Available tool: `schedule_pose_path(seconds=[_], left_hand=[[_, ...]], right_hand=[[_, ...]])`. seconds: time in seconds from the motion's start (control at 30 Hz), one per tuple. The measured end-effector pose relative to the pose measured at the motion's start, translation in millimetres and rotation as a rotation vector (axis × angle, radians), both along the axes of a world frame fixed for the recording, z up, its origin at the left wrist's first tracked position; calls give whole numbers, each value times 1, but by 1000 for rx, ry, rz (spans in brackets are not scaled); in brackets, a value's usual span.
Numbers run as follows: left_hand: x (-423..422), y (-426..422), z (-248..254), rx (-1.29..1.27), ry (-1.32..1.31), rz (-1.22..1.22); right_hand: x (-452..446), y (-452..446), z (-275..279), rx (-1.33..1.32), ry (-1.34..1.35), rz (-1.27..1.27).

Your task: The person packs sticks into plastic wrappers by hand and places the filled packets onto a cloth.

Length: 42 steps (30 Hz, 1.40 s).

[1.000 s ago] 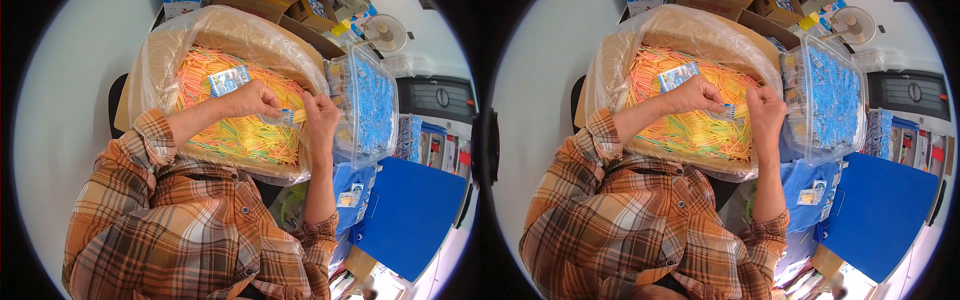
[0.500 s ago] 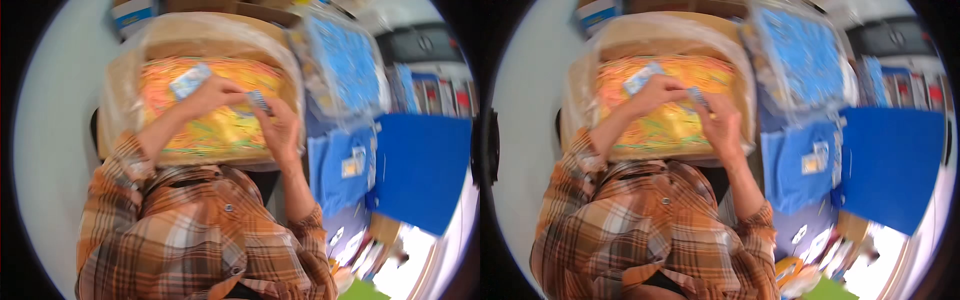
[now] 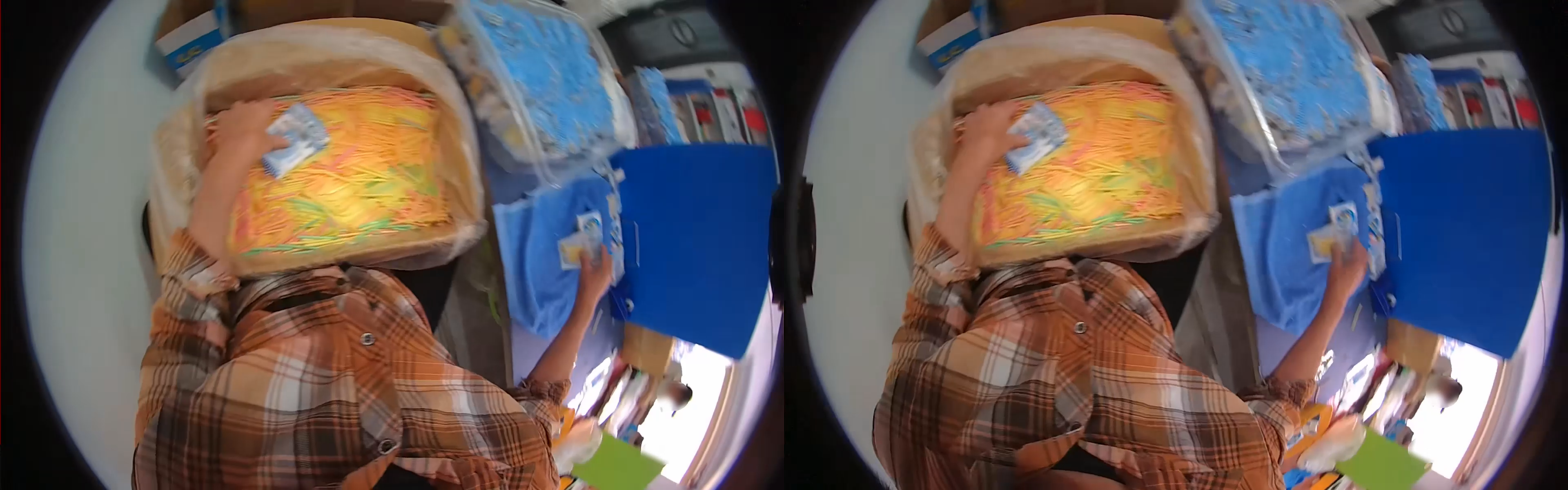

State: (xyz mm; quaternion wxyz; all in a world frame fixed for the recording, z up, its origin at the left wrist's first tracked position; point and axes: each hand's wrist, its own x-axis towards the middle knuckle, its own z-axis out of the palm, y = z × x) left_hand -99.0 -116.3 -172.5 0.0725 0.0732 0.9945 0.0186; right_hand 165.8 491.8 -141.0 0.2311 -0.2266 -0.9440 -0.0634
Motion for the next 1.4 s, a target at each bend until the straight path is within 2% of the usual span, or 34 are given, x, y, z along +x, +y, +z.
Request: schedule_pose_path(seconds=[0.03,0.13,0.23,0.3,0.37,0.43,0.5,0.6,0.7,0.83,0.93,1.0,1.13,1.23,1.3,1.4], left_hand=[[-1,0,2,11,-40,13],[0,-5,-4,114,15,6],[-3,-6,-8,146,49,24],[-1,-4,-1,126,46,50],[1,-1,4,105,32,63],[1,1,6,83,12,72],[3,0,6,90,39,64],[1,1,5,59,74,61],[1,4,9,53,49,48],[1,9,19,112,-36,46],[3,12,9,217,188,82],[4,14,8,264,316,24],[4,31,-7,522,400,-165],[19,56,-13,969,253,-216],[27,65,-13,1057,99,-198],[33,73,-8,1210,-18,-89]], right_hand=[[-4,-3,-2,162,32,3],[-26,-86,25,260,267,114],[-47,-170,33,109,388,424],[-73,-220,32,-95,312,785],[-110,-279,44,-272,97,907],[-154,-298,23,-282,-30,938],[-193,-314,15,-266,-250,861],[-248,-313,-24,78,-412,834],[-276,-316,-50,148,-608,731],[-286,-314,-57,122,-547,838],[-291,-313,-57,85,-576,826],[-291,-311,-53,55,-635,816],[-283,-313,-38,-131,-470,794],[-275,-311,-34,-279,-334,843],[-272,-309,-36,-319,-304,861],[-249,-338,17,-784,-422,693]])
